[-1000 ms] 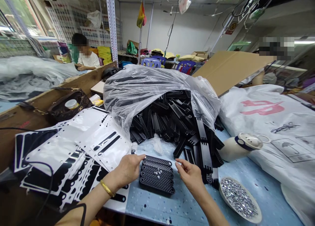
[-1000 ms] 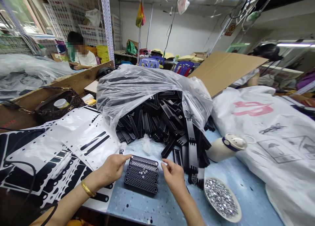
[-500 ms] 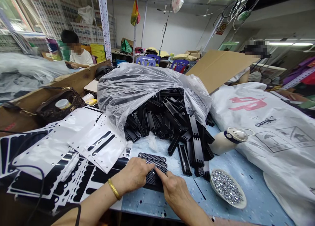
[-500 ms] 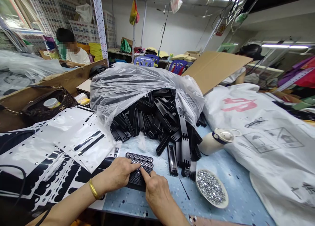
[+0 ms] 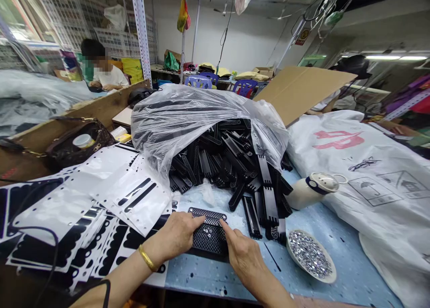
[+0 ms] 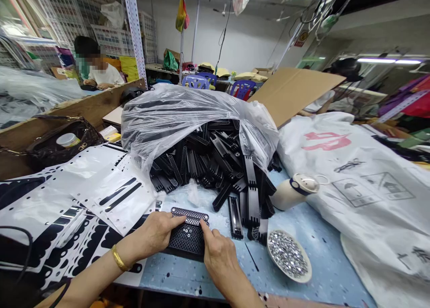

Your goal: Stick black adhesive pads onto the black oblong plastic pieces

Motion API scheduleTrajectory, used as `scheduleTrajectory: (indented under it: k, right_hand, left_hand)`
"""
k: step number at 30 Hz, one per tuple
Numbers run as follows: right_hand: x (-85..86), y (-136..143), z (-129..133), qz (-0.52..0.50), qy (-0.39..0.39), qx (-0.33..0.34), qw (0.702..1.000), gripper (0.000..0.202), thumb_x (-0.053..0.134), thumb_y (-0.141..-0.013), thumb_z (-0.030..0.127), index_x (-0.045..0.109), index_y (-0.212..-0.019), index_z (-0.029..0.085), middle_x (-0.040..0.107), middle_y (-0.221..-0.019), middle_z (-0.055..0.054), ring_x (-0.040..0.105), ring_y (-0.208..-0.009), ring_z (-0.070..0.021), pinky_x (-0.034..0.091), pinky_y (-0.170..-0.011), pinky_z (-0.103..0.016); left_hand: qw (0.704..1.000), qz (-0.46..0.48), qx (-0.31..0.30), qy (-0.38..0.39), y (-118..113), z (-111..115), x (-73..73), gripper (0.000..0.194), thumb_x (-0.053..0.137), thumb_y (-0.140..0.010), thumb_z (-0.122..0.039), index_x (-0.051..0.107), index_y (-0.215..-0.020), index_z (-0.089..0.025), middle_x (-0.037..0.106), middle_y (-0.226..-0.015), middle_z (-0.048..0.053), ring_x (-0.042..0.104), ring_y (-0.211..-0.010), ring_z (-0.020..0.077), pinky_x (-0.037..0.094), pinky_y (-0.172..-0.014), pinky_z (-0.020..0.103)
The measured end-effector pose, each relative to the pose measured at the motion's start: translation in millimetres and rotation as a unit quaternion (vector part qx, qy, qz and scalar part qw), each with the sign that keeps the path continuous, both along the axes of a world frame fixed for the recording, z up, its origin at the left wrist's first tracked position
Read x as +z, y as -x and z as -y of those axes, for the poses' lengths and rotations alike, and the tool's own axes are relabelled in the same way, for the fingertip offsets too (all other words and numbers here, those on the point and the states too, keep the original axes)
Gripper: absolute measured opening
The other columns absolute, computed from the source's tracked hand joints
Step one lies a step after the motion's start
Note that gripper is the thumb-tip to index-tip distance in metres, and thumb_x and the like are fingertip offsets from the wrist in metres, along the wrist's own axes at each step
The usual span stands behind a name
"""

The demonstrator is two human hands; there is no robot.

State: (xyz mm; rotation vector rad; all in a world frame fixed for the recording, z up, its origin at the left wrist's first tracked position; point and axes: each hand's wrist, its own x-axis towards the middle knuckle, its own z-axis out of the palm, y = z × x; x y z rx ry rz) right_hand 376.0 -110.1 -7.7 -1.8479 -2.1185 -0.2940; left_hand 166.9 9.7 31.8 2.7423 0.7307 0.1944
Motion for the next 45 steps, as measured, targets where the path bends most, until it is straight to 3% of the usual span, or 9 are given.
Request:
scheduleTrajectory:
  k: [5, 14, 24, 30, 36, 41, 45]
  right_hand:
    - [1.7, -4, 3, 0.01, -0.021, 0.008, 1.0, 0.044, 0.033, -0.092, 0.005, 0.062, -0.126, 0.009, 0.063, -0.065, -0.003, 0.061, -0.049, -0.0153, 0.042, -0.05, -0.026]
    - [7.6, 6, 1, 0.107, 0.058, 0.008, 0.993, 0.056, 0.04, -0.081, -0.001, 0.061, -0.13, 0.015, 0.064, -0.066, -0.004, 0.061, -0.05, -0.0163, 0.037, -0.052, -0.028]
    - [12.1, -13, 4, 0.123, 0.075, -0.034, 0.989, 0.051, 0.046, -0.081, 0.001, 0.066, -0.124, 0.021, 0.066, -0.068, -0.004, 0.061, -0.052, -0.0149, 0.034, -0.054, -0.027]
    - [8.7, -20, 7, 0.046, 0.093, -0.017, 0.994, 0.049, 0.036, -0.087, 0.004, 0.065, -0.125, 0.016, 0.067, -0.067, -0.005, 0.063, -0.053, -0.0156, 0.037, -0.051, -0.025]
    - [19.1, -17, -5, -0.082, 0.126, -0.03, 0.988, 0.042, 0.035, -0.093, 0.014, 0.069, -0.117, 0.019, 0.074, -0.081, -0.007, 0.071, -0.072, -0.0179, 0.05, -0.065, -0.025]
    - [22.0, -22, -10, -0.103, 0.099, -0.033, 0.989, 0.043, 0.032, -0.095, 0.017, 0.067, -0.119, 0.016, 0.076, -0.092, -0.01, 0.073, -0.079, -0.02, 0.055, -0.071, -0.029]
    - [18.6, -26, -5, -0.077, 0.058, -0.021, 0.995, 0.043, 0.032, -0.095, 0.015, 0.064, -0.124, 0.013, 0.076, -0.089, -0.011, 0.072, -0.072, -0.0191, 0.055, -0.065, -0.027]
  left_hand:
    - [1.0, -0.015, -0.011, -0.002, -1, 2, 5.5, 0.049, 0.043, -0.082, -0.004, 0.062, -0.123, -0.023, 0.07, -0.084, 0.009, 0.067, -0.078, 0.0255, 0.055, -0.071, 0.037]
    - [0.999, -0.039, -0.014, -0.005, -3, 1, 2.0, 0.047, 0.043, -0.082, -0.006, 0.062, -0.121, -0.024, 0.069, -0.083, 0.009, 0.067, -0.076, 0.0264, 0.055, -0.07, 0.038]
    - [0.999, -0.03, -0.015, -0.001, -3, -1, 2.4, 0.044, 0.044, -0.083, -0.007, 0.063, -0.12, -0.023, 0.07, -0.082, 0.009, 0.067, -0.076, 0.0261, 0.054, -0.068, 0.036]
    - [0.999, -0.043, -0.021, 0.001, -4, -1, 5.3, 0.047, 0.044, -0.082, -0.005, 0.062, -0.122, -0.021, 0.069, -0.081, 0.009, 0.067, -0.074, 0.0254, 0.053, -0.066, 0.034]
    - [0.999, -0.05, -0.019, 0.004, -4, -1, 7.3, 0.048, 0.044, -0.083, -0.005, 0.061, -0.124, -0.021, 0.07, -0.086, 0.01, 0.068, -0.077, 0.026, 0.054, -0.069, 0.036]
    - [0.998, -0.056, -0.024, 0.008, -4, -1, 8.6, 0.048, 0.042, -0.083, -0.005, 0.061, -0.123, -0.021, 0.07, -0.085, 0.01, 0.068, -0.076, 0.0267, 0.055, -0.069, 0.037]
    - [0.998, -0.055, -0.027, 0.011, -2, -1, 8.9, 0.049, 0.042, -0.082, -0.005, 0.06, -0.125, -0.021, 0.07, -0.088, 0.01, 0.068, -0.079, 0.027, 0.055, -0.07, 0.038]
